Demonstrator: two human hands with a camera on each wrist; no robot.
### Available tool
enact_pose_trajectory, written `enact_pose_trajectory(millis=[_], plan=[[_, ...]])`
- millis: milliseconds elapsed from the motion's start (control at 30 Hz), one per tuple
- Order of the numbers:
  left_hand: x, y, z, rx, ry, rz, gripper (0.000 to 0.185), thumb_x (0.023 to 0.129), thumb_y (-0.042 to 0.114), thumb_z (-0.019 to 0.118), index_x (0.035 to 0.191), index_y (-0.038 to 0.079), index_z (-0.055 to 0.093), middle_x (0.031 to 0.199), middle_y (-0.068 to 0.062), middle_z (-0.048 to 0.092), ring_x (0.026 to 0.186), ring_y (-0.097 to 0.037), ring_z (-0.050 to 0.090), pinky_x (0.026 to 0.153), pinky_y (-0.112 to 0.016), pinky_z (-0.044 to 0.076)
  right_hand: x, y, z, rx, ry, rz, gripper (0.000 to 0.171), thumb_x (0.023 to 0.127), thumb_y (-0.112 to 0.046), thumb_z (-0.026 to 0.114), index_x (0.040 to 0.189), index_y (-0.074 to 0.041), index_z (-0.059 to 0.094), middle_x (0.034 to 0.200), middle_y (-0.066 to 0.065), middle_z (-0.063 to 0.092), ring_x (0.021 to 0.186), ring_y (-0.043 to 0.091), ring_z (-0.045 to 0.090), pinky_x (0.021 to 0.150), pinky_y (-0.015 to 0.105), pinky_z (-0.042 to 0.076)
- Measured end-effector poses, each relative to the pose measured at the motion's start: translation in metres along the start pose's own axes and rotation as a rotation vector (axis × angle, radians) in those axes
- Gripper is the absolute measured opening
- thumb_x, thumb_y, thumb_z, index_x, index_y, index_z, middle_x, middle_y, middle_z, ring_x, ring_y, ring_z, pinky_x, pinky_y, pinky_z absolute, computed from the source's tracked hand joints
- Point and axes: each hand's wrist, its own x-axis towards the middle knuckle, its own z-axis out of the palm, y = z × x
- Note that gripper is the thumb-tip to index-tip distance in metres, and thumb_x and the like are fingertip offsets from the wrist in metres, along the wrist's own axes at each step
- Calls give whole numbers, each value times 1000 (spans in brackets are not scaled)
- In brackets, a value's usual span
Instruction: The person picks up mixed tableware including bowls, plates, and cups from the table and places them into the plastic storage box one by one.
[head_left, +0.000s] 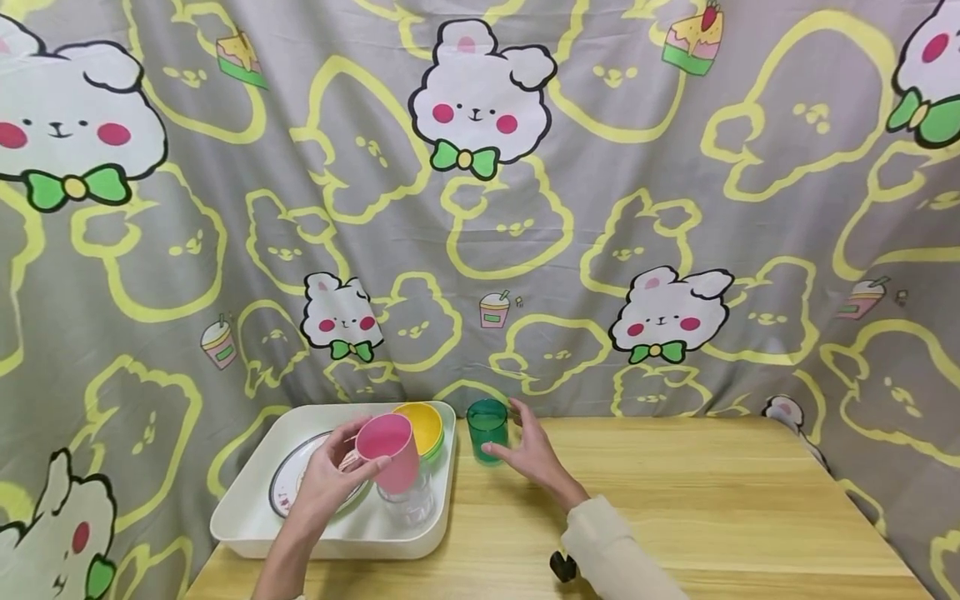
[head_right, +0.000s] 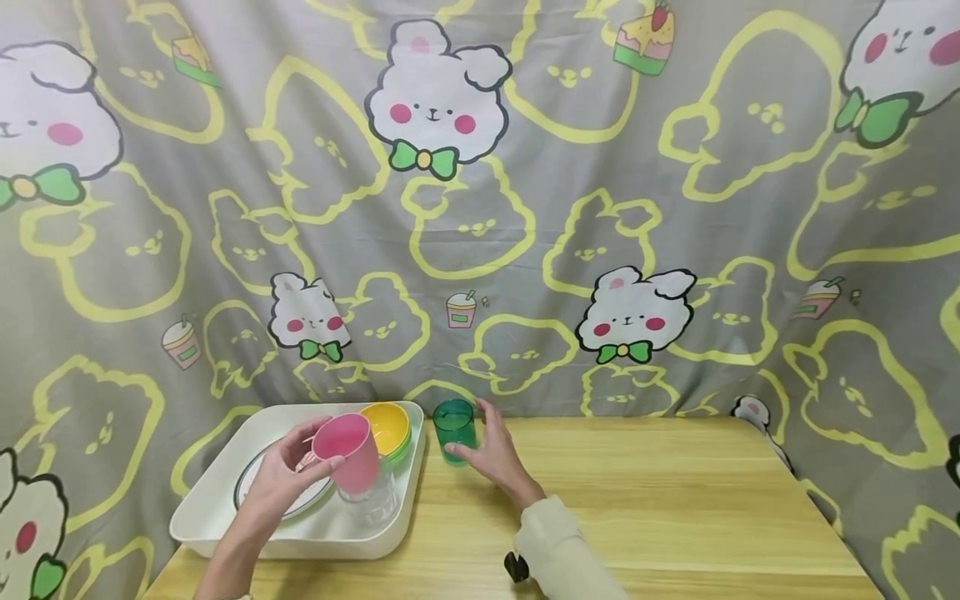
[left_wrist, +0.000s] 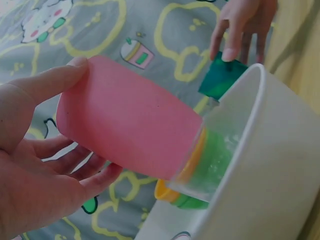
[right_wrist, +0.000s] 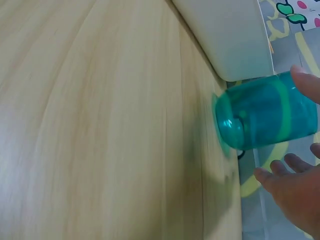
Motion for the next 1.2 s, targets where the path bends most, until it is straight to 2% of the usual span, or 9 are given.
enact_pose_trajectory(millis=[167,433,700,867,1000,1200], plan=[[-1,-9,2,-7,-4,-36,70,83,4,84,145,2,51,144,-16,55,119,-8,57,100,-19,50,5,2,9,-4,9,-14,96,83,-22,88,154,7,30,148,29,44,133,48,46,110,63,41],[-2,-21,6,-13,6,-39,70,81,2,86,143,2,53,143,-15,56,125,-20,56,100,-20,50,9,5,15,-24,23,11,91,86,-22,85,154,7,31,139,31,49,123,47,53,102,61,48],[-2,-33,11,-29,2,-48,72,79,-1,86,142,0,54,142,-17,56,129,-33,54,104,-31,51,10,6,17,-36,39,18,84,87,-20,84,150,8,35,133,29,53,118,45,56,99,59,51],[-2,-40,11,-39,4,-57,73,79,1,87,144,0,52,143,-16,55,131,-31,53,105,-28,50,8,5,15,-39,19,7,82,89,-22,83,149,7,36,132,30,54,117,46,57,97,60,52],[-1,-41,10,-52,-10,-41,72,80,-3,85,144,-2,51,143,-18,54,130,-32,53,103,-25,50,5,2,8,-49,0,4,83,91,-25,81,151,7,34,133,32,54,118,47,58,96,59,53],[-2,-39,7,-46,-58,18,80,82,-4,83,150,-4,43,151,-23,46,134,-41,50,108,-34,47,0,-7,-7,-52,-43,76,80,93,-32,78,153,-1,35,139,24,54,124,45,56,98,58,52]])
